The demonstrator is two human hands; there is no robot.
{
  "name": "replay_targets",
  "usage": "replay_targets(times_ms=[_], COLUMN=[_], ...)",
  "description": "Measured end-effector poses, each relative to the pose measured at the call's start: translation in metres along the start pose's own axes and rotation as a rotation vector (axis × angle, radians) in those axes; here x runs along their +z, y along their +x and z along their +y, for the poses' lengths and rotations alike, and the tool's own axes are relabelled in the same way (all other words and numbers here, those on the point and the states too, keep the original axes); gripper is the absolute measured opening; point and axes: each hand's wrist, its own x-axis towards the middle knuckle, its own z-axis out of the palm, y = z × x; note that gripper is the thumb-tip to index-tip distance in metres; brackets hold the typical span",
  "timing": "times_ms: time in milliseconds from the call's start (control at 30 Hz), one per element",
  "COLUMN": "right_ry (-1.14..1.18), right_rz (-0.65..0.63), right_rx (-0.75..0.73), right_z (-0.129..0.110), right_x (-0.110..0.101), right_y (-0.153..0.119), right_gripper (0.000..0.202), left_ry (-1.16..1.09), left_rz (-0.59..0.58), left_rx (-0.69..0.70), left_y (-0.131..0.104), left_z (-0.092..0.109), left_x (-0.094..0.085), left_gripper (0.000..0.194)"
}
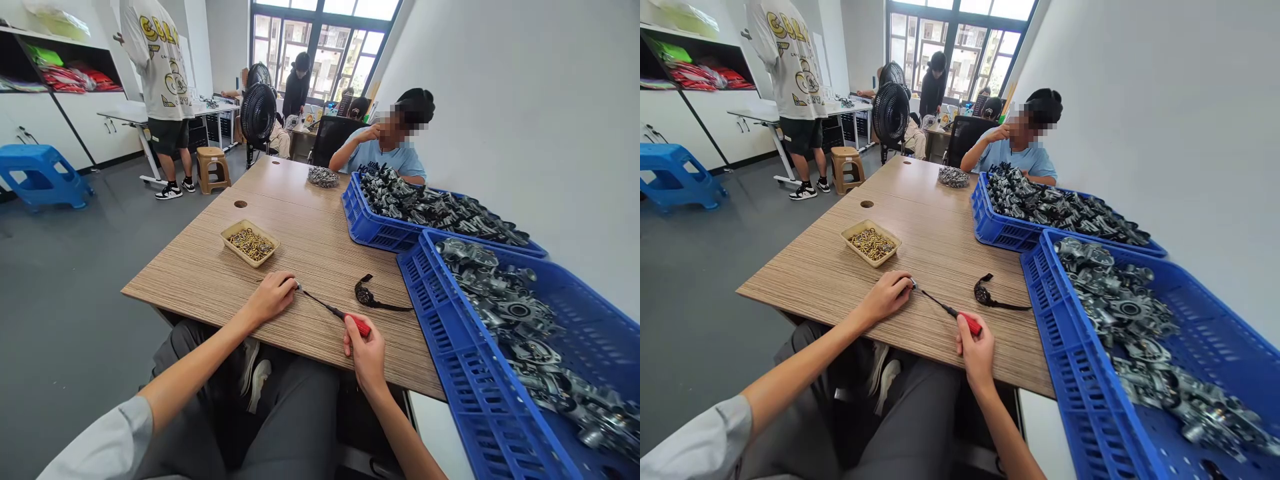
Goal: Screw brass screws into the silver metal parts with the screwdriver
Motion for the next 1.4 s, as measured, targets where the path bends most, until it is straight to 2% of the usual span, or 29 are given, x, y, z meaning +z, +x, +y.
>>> replay_targets(times_ms=[333, 567, 733, 833, 1000, 1400], right_ry=[0.031, 0.093, 0.151, 0.143, 0.088, 0.020], right_rz=[-0.005, -0.036, -0.046, -0.059, -0.080, -0.103], right_rx=[0.012, 0.040, 0.035, 0.001, -0.049, -0.040], right_z=[-0.005, -0.010, -0.011, -0.010, -0.007, -0.013], right_x=[0.002, 0.001, -0.001, 0.000, 0.001, 0.003], right_y=[-0.001, -0.001, -0.002, -0.003, -0.004, -0.007], right_gripper=[0.042, 0.047, 0.046, 0.045, 0.042, 0.042], left_ry=[-0.048, -0.047, -0.098, -0.205, -0.252, -0.288], left_rz=[-0.034, -0.007, 0.075, 0.054, -0.030, -0.073], left_rx=[-0.036, -0.077, -0.184, -0.213, -0.240, -0.280], left_y=[0.001, 0.001, 0.000, 0.000, -0.001, -0.002], left_z=[0.001, 0.004, 0.000, -0.004, -0.006, -0.008], left_x=[-0.004, -0.007, -0.006, -0.005, -0.003, -0.002], left_gripper=[0.015, 0.015, 0.047, 0.055, 0.050, 0.043])
